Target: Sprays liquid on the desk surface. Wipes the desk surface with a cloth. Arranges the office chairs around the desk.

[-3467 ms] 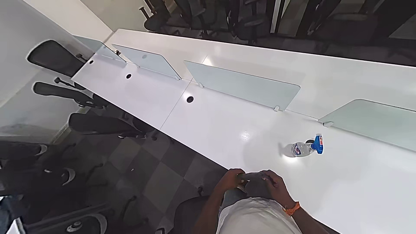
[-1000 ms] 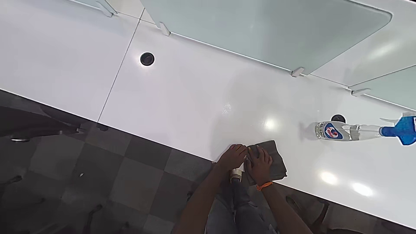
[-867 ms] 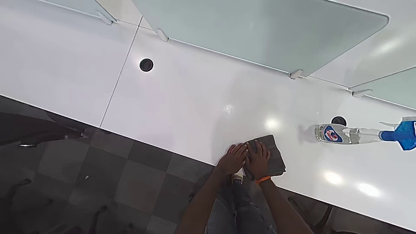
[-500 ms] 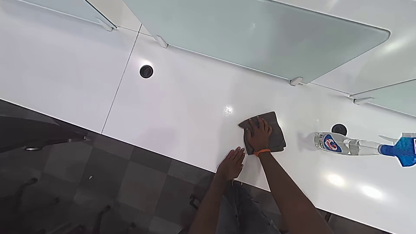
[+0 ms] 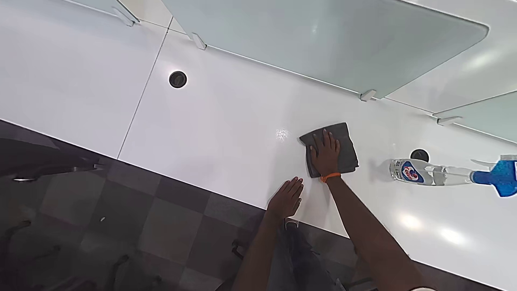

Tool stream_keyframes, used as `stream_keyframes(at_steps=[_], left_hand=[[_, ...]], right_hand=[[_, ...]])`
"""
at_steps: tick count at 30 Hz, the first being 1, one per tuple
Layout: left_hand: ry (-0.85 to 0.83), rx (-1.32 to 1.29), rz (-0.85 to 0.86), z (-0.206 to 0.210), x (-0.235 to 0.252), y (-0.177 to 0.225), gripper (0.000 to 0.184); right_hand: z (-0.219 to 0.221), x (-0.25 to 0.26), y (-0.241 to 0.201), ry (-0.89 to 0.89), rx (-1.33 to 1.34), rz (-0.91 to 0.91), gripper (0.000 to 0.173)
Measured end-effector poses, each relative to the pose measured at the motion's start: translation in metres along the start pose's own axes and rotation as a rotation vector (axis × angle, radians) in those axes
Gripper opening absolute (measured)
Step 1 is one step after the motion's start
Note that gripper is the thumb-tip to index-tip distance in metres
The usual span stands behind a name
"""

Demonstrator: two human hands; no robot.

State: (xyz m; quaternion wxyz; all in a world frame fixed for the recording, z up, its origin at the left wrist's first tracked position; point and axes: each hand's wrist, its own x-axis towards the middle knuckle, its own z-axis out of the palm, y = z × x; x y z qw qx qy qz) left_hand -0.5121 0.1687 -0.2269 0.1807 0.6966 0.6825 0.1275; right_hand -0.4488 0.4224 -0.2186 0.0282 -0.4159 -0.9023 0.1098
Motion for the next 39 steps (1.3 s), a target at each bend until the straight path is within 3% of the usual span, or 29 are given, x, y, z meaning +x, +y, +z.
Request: stream_keyframes(at_steps=[9, 13, 20, 31, 39], left_hand=[[-0.003, 0.011, -0.001, 0.002, 0.000, 0.000, 0.055], [-0.019, 0.020, -0.004, 0.003, 0.000, -0.001, 0.056], [0.022, 0.017, 0.005, 0.005, -0.001, 0.001, 0.054], [0.026, 0.009, -0.011, 0.004, 0.001, 0.000, 0.054], [0.034, -0.064, -0.006, 0.000, 0.002, 0.000, 0.053]], right_hand=[[-0.012, -0.240, 0.057, -0.114, -0.072, 0.002, 0.062], [-0.019, -0.284, 0.089, -0.104, -0.100, 0.153, 0.071], [-0.010, -0.227, 0.067, -0.045, -0.164, 0.332, 0.075], [-0.013, -0.030, 0.067, 0.014, -0.209, 0.197, 0.072], [-0.013, -0.002, 0.070, 0.031, -0.163, 0.199, 0.068]])
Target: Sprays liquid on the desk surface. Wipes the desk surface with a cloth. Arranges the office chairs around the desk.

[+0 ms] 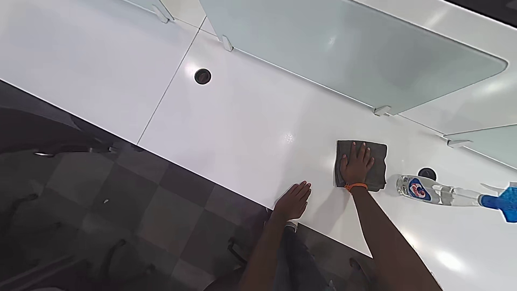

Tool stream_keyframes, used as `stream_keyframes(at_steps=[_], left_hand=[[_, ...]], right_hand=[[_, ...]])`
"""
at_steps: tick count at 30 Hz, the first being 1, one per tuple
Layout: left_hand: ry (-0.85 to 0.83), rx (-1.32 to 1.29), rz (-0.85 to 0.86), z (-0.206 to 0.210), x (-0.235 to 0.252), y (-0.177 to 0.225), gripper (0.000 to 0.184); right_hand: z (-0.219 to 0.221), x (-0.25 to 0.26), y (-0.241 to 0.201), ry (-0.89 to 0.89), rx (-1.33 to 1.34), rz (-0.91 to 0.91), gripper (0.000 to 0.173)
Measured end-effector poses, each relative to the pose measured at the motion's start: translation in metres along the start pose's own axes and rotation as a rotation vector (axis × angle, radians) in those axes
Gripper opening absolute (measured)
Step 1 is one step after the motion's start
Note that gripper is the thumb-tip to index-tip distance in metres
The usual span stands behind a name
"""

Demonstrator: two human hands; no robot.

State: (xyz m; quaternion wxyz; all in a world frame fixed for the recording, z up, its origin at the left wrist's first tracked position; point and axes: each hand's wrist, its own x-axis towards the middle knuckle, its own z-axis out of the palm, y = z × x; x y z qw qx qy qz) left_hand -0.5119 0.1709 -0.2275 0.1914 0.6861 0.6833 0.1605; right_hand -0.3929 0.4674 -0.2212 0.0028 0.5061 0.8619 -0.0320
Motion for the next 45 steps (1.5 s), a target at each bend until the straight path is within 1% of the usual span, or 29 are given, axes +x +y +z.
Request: stream_keyframes(at_steps=[3, 5, 7, 10, 12, 14, 16, 17, 19, 21, 23, 24, 27, 28, 29, 32, 34, 36, 38, 40, 42, 45], left_hand=[[0.050, -0.021, 0.016, 0.002, -0.002, 0.000, 0.051], [0.116, -0.035, 0.036, 0.002, -0.006, -0.001, 0.046], [0.196, -0.048, 0.052, 0.001, -0.009, -0.001, 0.043], [0.319, -0.068, 0.064, 0.000, -0.012, -0.001, 0.046], [0.337, -0.099, 0.064, -0.002, -0.013, -0.001, 0.050], [0.329, -0.140, 0.076, -0.005, -0.014, -0.003, 0.051], [0.364, -0.159, 0.062, -0.006, -0.016, -0.005, 0.050], [0.389, -0.157, 0.038, -0.007, -0.017, -0.006, 0.049], [0.442, -0.141, -0.026, -0.005, -0.017, -0.005, 0.050], [0.490, -0.122, -0.077, -0.002, -0.015, -0.005, 0.051], [0.502, -0.103, -0.088, -0.002, -0.014, -0.007, 0.052], [0.497, -0.106, -0.088, -0.003, -0.014, -0.007, 0.053], [0.433, -0.133, -0.128, 0.000, -0.011, -0.007, 0.056], [0.407, -0.145, -0.142, -0.001, -0.011, -0.007, 0.057], [0.388, -0.154, -0.150, -0.002, -0.010, -0.007, 0.057], [0.368, -0.192, -0.150, -0.004, -0.011, -0.007, 0.056], [0.371, -0.202, -0.136, -0.005, -0.010, -0.008, 0.055], [0.367, -0.196, -0.116, -0.009, -0.010, -0.009, 0.054], [0.358, -0.174, -0.096, -0.014, -0.010, -0.013, 0.053], [0.340, -0.153, -0.073, -0.017, -0.011, -0.020, 0.052], [0.304, -0.113, -0.037, -0.018, -0.013, -0.026, 0.048], [0.235, -0.051, -0.009, -0.022, -0.013, -0.037, 0.046]], right_hand=[[0.001, -0.021, -0.004, -0.003, -0.024, -0.007, 0.065], [0.001, -0.051, -0.012, -0.012, -0.042, -0.065, 0.065], [-0.001, -0.092, -0.020, -0.019, -0.028, -0.168, 0.066], [-0.004, -0.159, -0.043, -0.082, 0.040, -0.364, 0.065], [-0.005, -0.199, -0.062, -0.130, 0.115, -0.489, 0.063], [-0.001, -0.221, -0.078, -0.157, 0.137, -0.610, 0.071], [0.000, -0.218, -0.089, -0.180, 0.156, -0.697, 0.073], [-0.002, -0.210, -0.092, -0.222, 0.159, -0.734, 0.074], [-0.014, -0.185, -0.099, -0.355, 0.153, -0.792, 0.074], [-0.020, -0.156, -0.108, -0.481, 0.192, -0.807, 0.073], [-0.017, -0.135, -0.115, -0.507, 0.190, -0.843, 0.075], [-0.016, -0.128, -0.118, -0.509, 0.190, -0.855, 0.073], [-0.014, -0.114, -0.126, -0.467, 0.183, -0.821, 0.054], [-0.014, -0.111, -0.130, -0.444, 0.157, -0.783, 0.049], [-0.013, -0.108, -0.134, -0.409, 0.129, -0.732, 0.047], [-0.011, -0.104, -0.144, -0.275, 0.058, -0.539, 0.050], [-0.008, -0.104, -0.148, -0.206, 0.026, -0.376, 0.052], [-0.003, -0.111, -0.148, -0.149, 0.056, -0.219, 0.053], [0.000, -0.125, -0.144, -0.119, 0.095, -0.113, 0.053], [0.002, -0.143, -0.135, -0.102, 0.113, -0.078, 0.058], [0.004, -0.157, -0.122, -0.102, 0.091, -0.090, 0.064], [0.003, -0.151, -0.112, -0.112, 0.025, -0.145, 0.064]])
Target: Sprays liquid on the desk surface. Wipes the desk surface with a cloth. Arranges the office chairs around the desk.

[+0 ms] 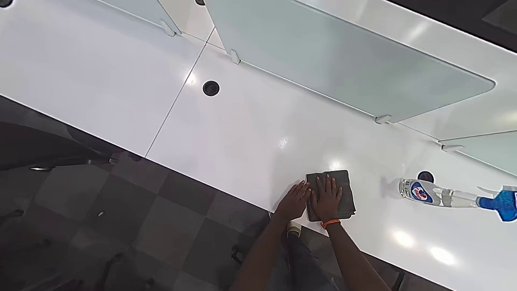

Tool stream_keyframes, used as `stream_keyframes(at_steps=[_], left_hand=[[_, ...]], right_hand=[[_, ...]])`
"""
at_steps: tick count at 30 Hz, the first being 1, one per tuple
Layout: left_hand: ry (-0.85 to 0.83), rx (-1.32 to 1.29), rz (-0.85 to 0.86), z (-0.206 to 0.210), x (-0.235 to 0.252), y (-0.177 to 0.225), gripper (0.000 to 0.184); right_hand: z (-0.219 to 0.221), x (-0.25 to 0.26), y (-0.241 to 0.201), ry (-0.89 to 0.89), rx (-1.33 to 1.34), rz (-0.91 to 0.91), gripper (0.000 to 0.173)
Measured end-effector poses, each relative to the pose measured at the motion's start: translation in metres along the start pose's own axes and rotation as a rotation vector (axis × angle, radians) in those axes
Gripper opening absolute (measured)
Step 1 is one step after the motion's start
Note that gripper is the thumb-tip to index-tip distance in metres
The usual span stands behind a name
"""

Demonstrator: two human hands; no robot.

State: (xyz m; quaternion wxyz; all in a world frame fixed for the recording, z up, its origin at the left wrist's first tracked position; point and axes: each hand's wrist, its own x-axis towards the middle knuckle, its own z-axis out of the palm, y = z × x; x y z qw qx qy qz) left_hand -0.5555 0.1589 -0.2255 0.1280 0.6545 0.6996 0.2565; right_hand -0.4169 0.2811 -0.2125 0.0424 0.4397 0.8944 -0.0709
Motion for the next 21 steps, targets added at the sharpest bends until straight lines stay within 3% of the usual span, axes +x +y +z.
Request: stream_keyframes(at_steps=[6, 13, 21], left_hand=[[-0.169, 0.121, -0.021, 0.001, -0.011, 0.002, 0.050], [-0.171, 0.161, -0.043, 0.002, -0.011, 0.001, 0.054], [-0.212, 0.181, -0.053, -0.004, -0.005, 0.003, 0.053]], right_hand=[[-0.005, 0.052, -0.011, 0.000, -0.034, 0.114, 0.065], [-0.015, 0.133, -0.021, 0.055, -0.038, 0.280, 0.064], [-0.021, 0.194, -0.013, 0.105, 0.007, 0.309, 0.062]])
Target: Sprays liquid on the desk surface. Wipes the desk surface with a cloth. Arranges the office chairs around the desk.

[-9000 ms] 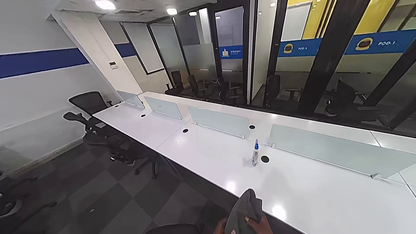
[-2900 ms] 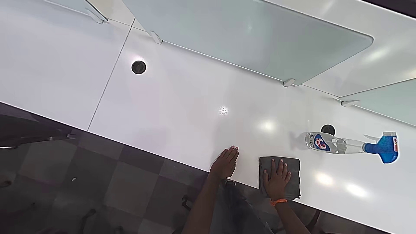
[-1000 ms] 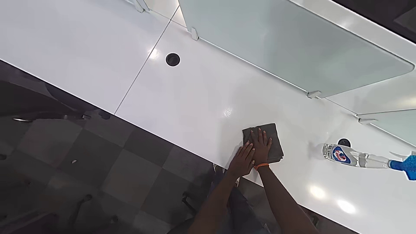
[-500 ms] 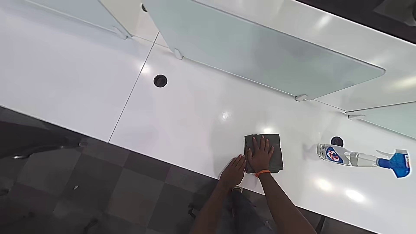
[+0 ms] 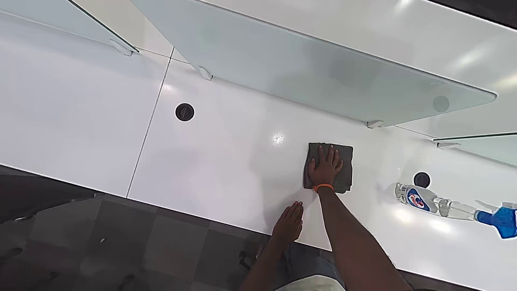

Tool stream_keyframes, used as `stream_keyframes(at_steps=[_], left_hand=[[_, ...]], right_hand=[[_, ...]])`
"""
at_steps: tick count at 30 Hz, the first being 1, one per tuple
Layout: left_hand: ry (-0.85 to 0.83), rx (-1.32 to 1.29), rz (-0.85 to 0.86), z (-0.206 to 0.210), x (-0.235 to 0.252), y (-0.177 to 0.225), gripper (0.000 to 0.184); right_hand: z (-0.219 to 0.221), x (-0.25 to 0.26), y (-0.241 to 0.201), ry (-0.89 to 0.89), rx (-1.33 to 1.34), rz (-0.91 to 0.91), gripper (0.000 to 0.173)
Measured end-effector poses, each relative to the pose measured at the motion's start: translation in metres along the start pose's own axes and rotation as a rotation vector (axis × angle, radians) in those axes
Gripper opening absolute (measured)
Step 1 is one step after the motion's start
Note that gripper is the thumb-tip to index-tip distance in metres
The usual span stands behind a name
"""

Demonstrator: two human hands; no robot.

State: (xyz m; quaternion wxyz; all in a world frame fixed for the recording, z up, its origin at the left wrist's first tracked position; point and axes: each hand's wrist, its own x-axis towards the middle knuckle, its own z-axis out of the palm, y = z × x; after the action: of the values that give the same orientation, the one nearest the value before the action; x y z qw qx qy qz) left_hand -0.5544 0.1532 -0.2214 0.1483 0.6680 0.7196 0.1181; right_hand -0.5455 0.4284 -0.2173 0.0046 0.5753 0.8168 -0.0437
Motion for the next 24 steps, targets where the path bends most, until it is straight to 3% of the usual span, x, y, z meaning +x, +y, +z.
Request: stream_keyframes(at_steps=[15, 20, 24], left_hand=[[0.052, -0.040, -0.013, 0.004, -0.003, 0.000, 0.054], [0.044, -0.039, 0.005, 0.006, -0.002, -0.003, 0.058], [0.027, -0.051, 0.004, 0.008, -0.003, -0.002, 0.060]], right_hand=[[-0.003, 0.096, -0.016, 0.078, 0.064, 0.098, 0.056], [-0.003, 0.082, -0.022, 0.045, 0.074, 0.069, 0.058], [0.004, 0.001, -0.038, 0.016, 0.094, -0.119, 0.060]])
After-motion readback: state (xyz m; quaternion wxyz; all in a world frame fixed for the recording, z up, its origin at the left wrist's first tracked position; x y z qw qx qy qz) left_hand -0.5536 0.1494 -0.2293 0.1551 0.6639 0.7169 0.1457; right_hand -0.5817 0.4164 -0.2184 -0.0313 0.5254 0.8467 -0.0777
